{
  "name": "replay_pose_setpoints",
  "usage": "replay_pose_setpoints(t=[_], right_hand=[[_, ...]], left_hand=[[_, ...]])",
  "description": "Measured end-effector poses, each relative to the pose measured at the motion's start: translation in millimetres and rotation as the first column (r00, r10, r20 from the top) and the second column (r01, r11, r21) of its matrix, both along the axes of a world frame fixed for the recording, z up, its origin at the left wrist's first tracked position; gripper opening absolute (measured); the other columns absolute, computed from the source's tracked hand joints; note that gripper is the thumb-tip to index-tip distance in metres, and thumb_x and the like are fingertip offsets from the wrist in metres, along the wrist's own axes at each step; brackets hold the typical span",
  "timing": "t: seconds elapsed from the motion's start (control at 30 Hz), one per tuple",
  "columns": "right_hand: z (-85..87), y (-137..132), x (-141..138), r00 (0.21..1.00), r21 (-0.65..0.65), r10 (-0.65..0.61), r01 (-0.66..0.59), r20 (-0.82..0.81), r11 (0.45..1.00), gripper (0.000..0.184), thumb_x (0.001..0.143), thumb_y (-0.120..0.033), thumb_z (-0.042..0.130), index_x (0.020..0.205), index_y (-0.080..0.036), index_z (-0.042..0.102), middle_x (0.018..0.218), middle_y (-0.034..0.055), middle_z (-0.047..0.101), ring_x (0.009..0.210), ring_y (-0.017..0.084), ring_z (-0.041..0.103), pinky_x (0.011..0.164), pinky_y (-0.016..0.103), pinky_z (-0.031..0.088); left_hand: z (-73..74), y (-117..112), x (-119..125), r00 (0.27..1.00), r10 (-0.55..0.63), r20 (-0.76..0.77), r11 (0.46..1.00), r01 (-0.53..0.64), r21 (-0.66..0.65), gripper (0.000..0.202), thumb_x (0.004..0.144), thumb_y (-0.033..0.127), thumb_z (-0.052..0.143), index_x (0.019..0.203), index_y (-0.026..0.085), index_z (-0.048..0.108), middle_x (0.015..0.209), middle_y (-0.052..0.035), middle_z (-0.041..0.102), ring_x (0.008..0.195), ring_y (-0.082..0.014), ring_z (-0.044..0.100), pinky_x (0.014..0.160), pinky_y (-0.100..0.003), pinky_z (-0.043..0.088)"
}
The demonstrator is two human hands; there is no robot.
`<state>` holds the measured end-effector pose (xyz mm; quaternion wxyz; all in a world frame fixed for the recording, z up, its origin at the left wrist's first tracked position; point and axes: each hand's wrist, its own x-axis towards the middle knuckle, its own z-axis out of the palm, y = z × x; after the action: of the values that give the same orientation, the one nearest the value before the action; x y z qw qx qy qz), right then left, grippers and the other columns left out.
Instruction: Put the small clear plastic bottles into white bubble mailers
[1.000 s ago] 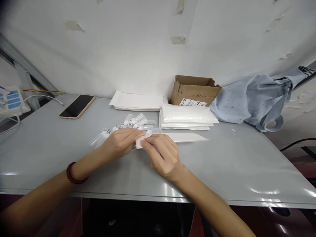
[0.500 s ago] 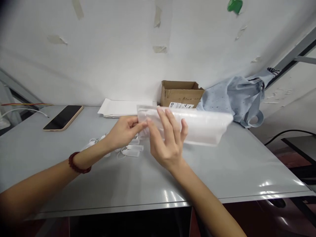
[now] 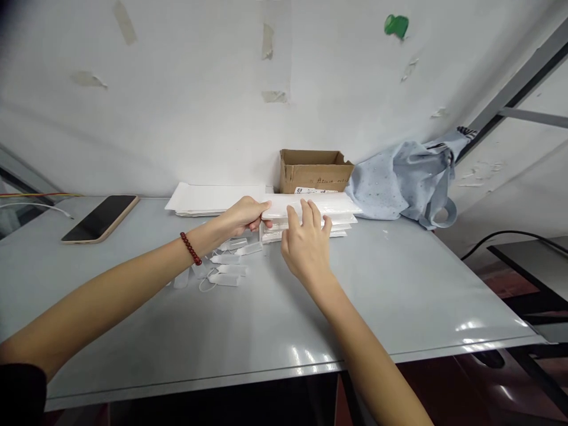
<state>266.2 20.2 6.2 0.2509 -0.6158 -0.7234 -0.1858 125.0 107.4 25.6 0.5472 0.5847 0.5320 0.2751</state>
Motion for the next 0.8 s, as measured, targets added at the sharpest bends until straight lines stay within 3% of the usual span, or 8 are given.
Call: replay_pose_setpoints(t=[0.2, 0.4, 0.5, 0.63, 0.7, 0.8], right_hand=[[-9.7, 9, 4, 0.994, -0.135, -0.089, 0.097, 0.066, 0.986, 0.046, 0.084, -0.004, 0.038, 0.128, -0.011, 0.049, 0.137, 0.0267, 0.044, 0.128, 0.039, 0.041, 0.087, 0.058, 0.043], [-23.4, 23, 14, 0.997, -0.035, -0.062, 0.060, -0.047, 0.998, 0.054, 0.082, 0.004, 0.030, 0.127, -0.018, 0.049, 0.139, 0.0206, 0.044, 0.131, 0.035, 0.038, 0.088, 0.056, 0.046], [-26.1, 28, 19, 0.996, -0.013, -0.017, 0.016, -0.084, 1.000, 0.060, 0.077, 0.008, 0.027, 0.126, -0.017, 0.051, 0.139, 0.0191, 0.044, 0.133, 0.033, 0.036, 0.092, 0.053, 0.045], [-24.0, 28, 20, 0.995, -0.017, 0.002, -0.003, -0.096, 1.000, 0.062, 0.072, 0.010, 0.027, 0.122, -0.016, 0.054, 0.139, 0.0180, 0.044, 0.131, 0.031, 0.040, 0.092, 0.049, 0.047], [-21.2, 25, 19, 0.997, 0.005, -0.011, 0.012, -0.075, 1.000, 0.061, 0.072, 0.009, 0.028, 0.120, -0.017, 0.055, 0.136, 0.0169, 0.047, 0.127, 0.031, 0.044, 0.088, 0.048, 0.049], [-17.1, 20, 17, 0.999, 0.041, -0.031, 0.033, -0.045, 0.999, 0.059, 0.070, 0.008, 0.029, 0.116, -0.016, 0.058, 0.132, 0.0177, 0.051, 0.121, 0.031, 0.049, 0.081, 0.047, 0.051]], left_hand=[[3.9, -10, -4, 0.987, 0.030, -0.159, 0.998, -0.022, 0.050, 0.043, 0.088, 0.043, 0.048, 0.053, 0.017, 0.046, 0.049, -0.0082, 0.063, 0.026, -0.0077, 0.031, 0.034, -0.024, 0.021], [6.7, -16, -18, 0.957, 0.039, -0.287, 0.992, -0.002, 0.127, 0.046, 0.090, 0.044, 0.038, 0.059, 0.015, 0.055, 0.055, -0.0095, 0.066, 0.027, -0.0076, 0.031, 0.036, -0.025, 0.028], [4.5, -9, -35, 0.915, 0.089, -0.393, 0.973, 0.004, 0.231, 0.046, 0.091, 0.043, 0.035, 0.063, 0.015, 0.059, 0.055, -0.0085, 0.065, 0.031, -0.0101, 0.038, 0.040, -0.026, 0.033], [-1.4, 8, -63, 0.787, 0.233, -0.571, 0.890, 0.064, 0.452, 0.024, 0.082, 0.029, 0.051, 0.064, 0.015, 0.060, 0.070, -0.0120, 0.068, 0.062, -0.0214, 0.059, 0.058, -0.031, 0.042], [-5.6, 19, -76, 0.722, 0.263, -0.640, 0.849, 0.142, 0.509, 0.011, 0.076, 0.023, 0.059, 0.071, 0.015, 0.062, 0.085, -0.0137, 0.069, 0.081, -0.0271, 0.061, 0.066, -0.033, 0.042], [-11.6, 34, -92, 0.654, 0.246, -0.716, 0.818, 0.257, 0.516, 0.014, 0.076, 0.024, 0.062, 0.083, 0.013, 0.066, 0.092, -0.0138, 0.068, 0.088, -0.0278, 0.060, 0.069, -0.033, 0.042]])
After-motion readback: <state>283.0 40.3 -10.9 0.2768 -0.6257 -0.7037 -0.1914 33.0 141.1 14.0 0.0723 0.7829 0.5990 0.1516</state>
